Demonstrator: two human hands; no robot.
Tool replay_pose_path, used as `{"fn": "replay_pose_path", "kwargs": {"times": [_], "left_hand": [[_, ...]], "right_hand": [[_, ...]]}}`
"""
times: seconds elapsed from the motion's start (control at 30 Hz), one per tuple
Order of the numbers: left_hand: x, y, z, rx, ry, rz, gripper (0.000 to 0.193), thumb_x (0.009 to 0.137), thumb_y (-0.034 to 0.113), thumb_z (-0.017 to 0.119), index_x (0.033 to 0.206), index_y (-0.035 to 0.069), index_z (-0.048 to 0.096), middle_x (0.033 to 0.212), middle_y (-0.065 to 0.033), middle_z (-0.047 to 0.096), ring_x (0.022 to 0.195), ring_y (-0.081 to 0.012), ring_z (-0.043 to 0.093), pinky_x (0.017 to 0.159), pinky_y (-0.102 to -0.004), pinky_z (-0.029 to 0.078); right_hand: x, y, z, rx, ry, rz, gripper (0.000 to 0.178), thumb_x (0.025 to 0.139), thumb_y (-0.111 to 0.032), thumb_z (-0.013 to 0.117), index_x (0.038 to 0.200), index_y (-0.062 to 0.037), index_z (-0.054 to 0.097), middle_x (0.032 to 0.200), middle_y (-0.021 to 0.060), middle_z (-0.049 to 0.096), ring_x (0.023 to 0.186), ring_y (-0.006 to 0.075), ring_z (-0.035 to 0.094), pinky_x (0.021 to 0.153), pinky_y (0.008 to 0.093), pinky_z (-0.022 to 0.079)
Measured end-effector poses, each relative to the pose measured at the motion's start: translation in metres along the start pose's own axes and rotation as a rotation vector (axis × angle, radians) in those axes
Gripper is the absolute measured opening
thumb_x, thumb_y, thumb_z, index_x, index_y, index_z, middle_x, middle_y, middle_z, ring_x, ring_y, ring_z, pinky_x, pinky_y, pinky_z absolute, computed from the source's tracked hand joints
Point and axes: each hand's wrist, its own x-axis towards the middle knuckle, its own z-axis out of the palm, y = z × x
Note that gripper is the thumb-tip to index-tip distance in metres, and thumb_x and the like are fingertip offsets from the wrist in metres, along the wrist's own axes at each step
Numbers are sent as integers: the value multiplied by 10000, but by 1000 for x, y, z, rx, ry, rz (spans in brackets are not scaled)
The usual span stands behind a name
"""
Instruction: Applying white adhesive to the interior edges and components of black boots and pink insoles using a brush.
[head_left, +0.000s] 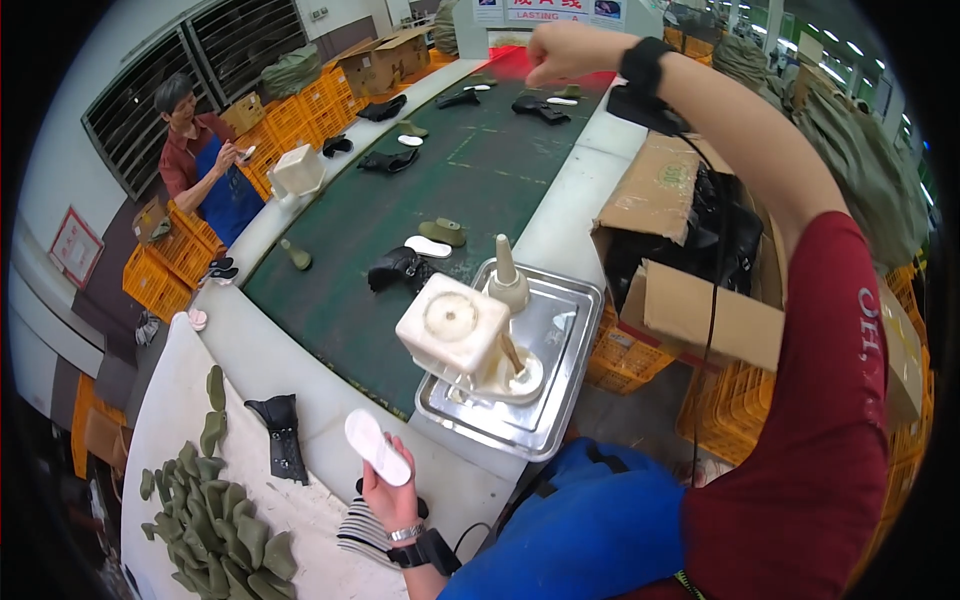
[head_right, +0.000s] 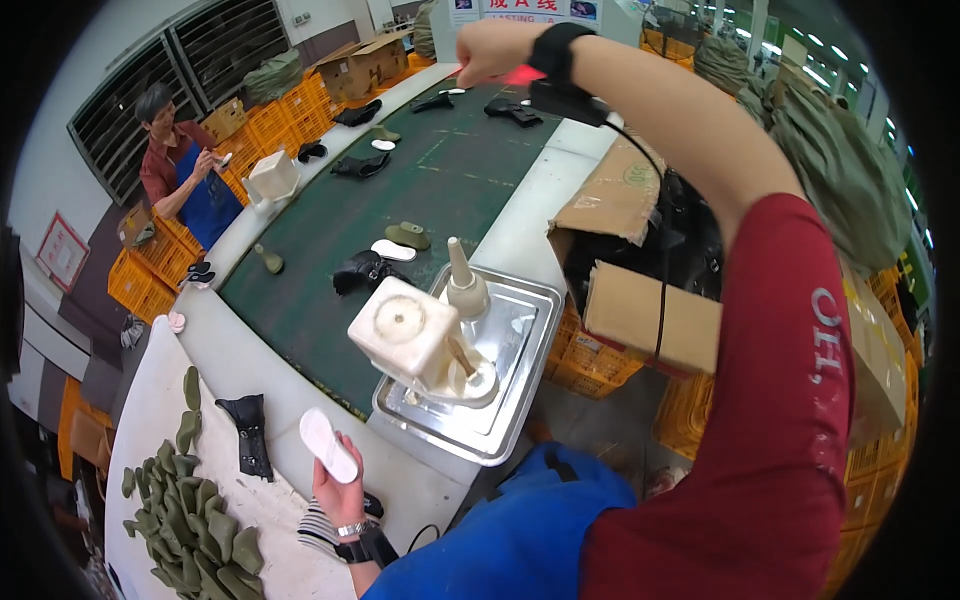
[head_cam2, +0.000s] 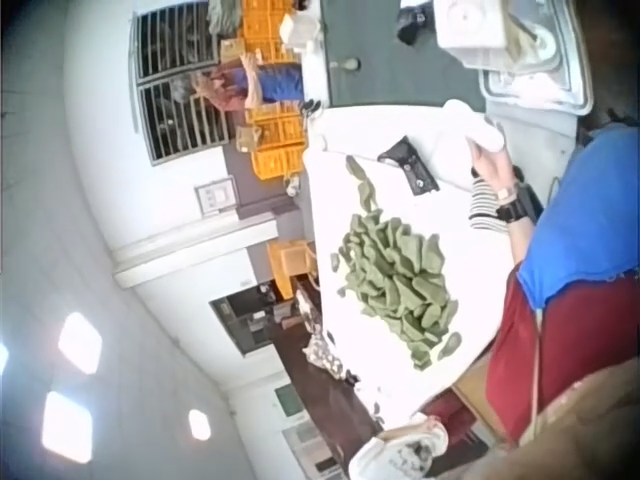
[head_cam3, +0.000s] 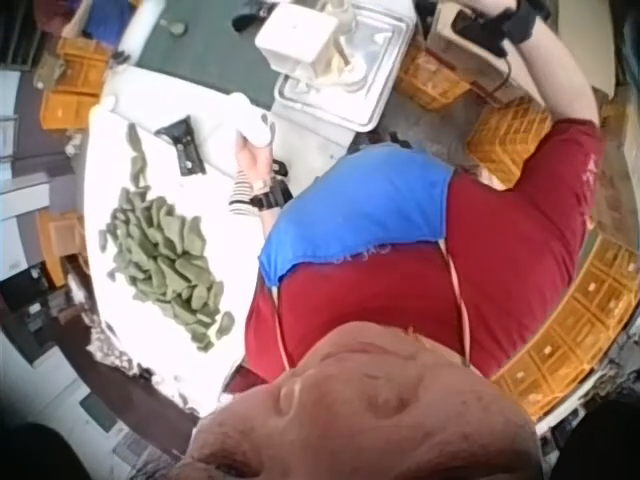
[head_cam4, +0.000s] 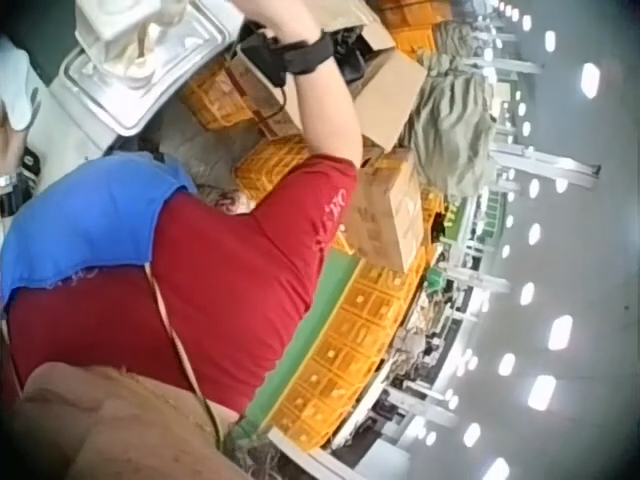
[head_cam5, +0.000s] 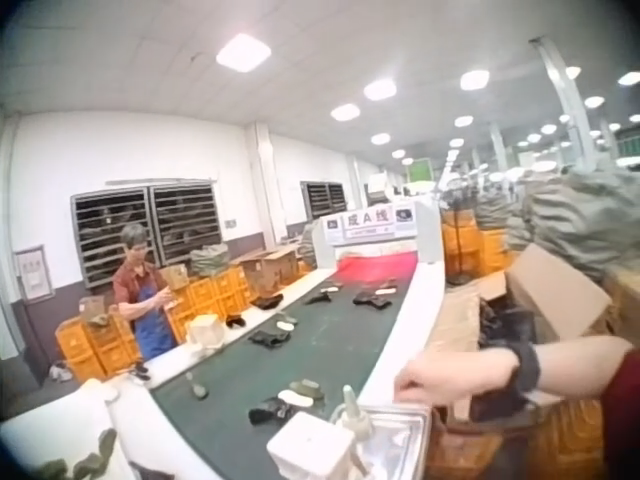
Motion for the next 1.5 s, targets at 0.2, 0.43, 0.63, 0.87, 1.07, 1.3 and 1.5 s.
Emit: {"fn": "replay_pose_path", "kwargs": {"times": [0.2,0.43,0.63,0.87,1.07,1.3,1.5], "left_hand": [[-10,-17,-8,21,176,284,428,921,251,385,1300,53,378,1263,-150,467,1141,-300,458,954,-446,362],[125,-47,51,-165,-77,237,405,850,64,460,1225,-77,398,1274,-207,440,1201,-338,376,1039,-484,263],[70,-70,103,54,-156,410,453,847,58,486,1265,-57,356,1277,-205,428,1172,-318,410,1016,-447,308],[-9,-95,28,139,360,658,384,875,78,460,1227,-63,400,1250,-184,452,1165,-296,399,1017,-465,265],[10,-112,40,39,234,576,364,916,101,412,1225,-92,397,1259,-221,437,1187,-312,390,1032,-432,280],[-20,-74,-20,141,160,277,358,932,104,402,1221,-106,408,1244,-225,457,1170,-278,431,1014,-419,316],[-27,-134,96,255,544,724,349,897,78,469,1209,-70,413,1184,-167,517,1074,-242,496,939,-376,397]], "right_hand": [[125,23,147,-82,-389,-216,314,679,-316,672,921,-117,674,870,82,656,840,254,613,720,390,468],[211,3,412,121,-619,-539,633,692,-383,641,1258,-154,473,1098,126,598,995,326,561,862,433,432],[209,-33,491,245,-629,-360,634,738,-363,609,1312,-239,371,985,160,620,922,317,598,756,422,472],[212,40,513,462,-424,-169,324,829,-217,486,1145,-255,546,1010,148,612,955,320,583,806,404,468],[203,193,551,423,-351,403,297,881,-188,408,1118,-250,576,1083,178,567,1003,330,557,846,395,451],[184,244,574,488,-213,581,569,756,87,430,1214,-234,533,1434,187,184,1147,347,467,985,365,373],[203,190,554,55,93,317,227,750,-124,554,964,-118,631,1256,179,423,1054,413,482,857,460,425]]}}
